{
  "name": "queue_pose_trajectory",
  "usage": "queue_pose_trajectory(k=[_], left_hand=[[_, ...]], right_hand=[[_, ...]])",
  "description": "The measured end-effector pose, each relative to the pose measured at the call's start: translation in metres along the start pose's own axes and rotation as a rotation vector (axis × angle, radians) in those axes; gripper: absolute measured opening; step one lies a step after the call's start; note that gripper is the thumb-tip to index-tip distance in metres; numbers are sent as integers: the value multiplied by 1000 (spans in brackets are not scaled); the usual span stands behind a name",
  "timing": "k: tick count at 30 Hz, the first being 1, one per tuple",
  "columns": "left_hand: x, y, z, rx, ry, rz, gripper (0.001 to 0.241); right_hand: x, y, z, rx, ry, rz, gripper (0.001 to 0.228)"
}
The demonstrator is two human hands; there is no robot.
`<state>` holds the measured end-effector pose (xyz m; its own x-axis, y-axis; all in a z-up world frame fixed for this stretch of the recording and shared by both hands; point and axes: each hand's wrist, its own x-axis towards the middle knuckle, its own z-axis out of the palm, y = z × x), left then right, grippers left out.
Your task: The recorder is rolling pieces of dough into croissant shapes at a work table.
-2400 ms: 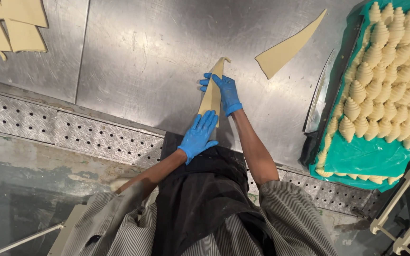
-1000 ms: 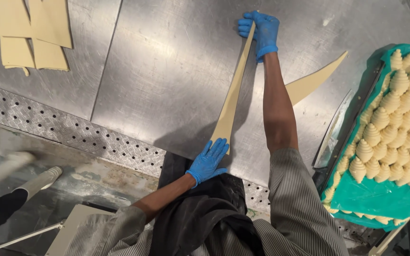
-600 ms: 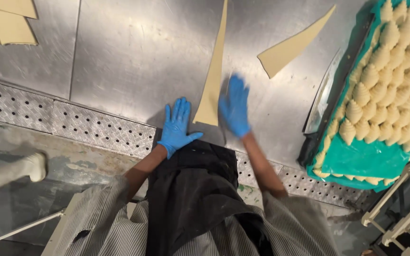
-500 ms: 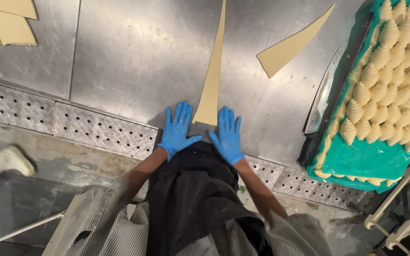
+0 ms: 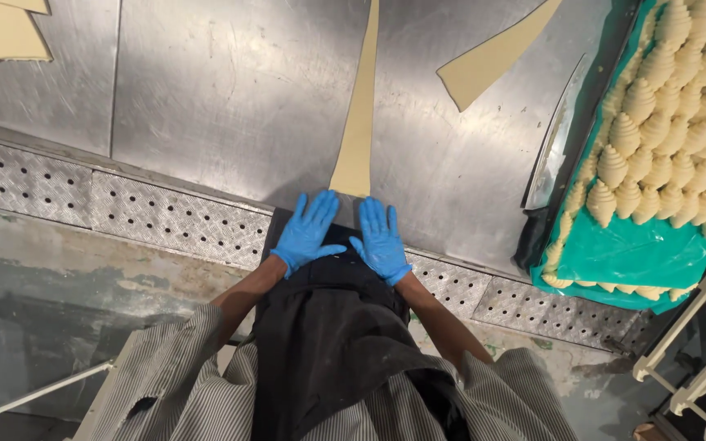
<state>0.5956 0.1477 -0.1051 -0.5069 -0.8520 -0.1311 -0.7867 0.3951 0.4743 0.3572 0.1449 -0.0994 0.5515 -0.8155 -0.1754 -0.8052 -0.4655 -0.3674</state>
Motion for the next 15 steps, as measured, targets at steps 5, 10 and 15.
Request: queue_pose_trajectory(k=[5,10,15], left_hand=[[6,-4,13,49,2,23,114],[15,-2,3,-8,-10,12,119],[33,-3,-9,39,-32,1,121]], right_hand=[[11,-9,4,-64,-54,-18,88],[24,-11,3,-76,-54,11,91],[41,-8,1,-26,62,-6,94]])
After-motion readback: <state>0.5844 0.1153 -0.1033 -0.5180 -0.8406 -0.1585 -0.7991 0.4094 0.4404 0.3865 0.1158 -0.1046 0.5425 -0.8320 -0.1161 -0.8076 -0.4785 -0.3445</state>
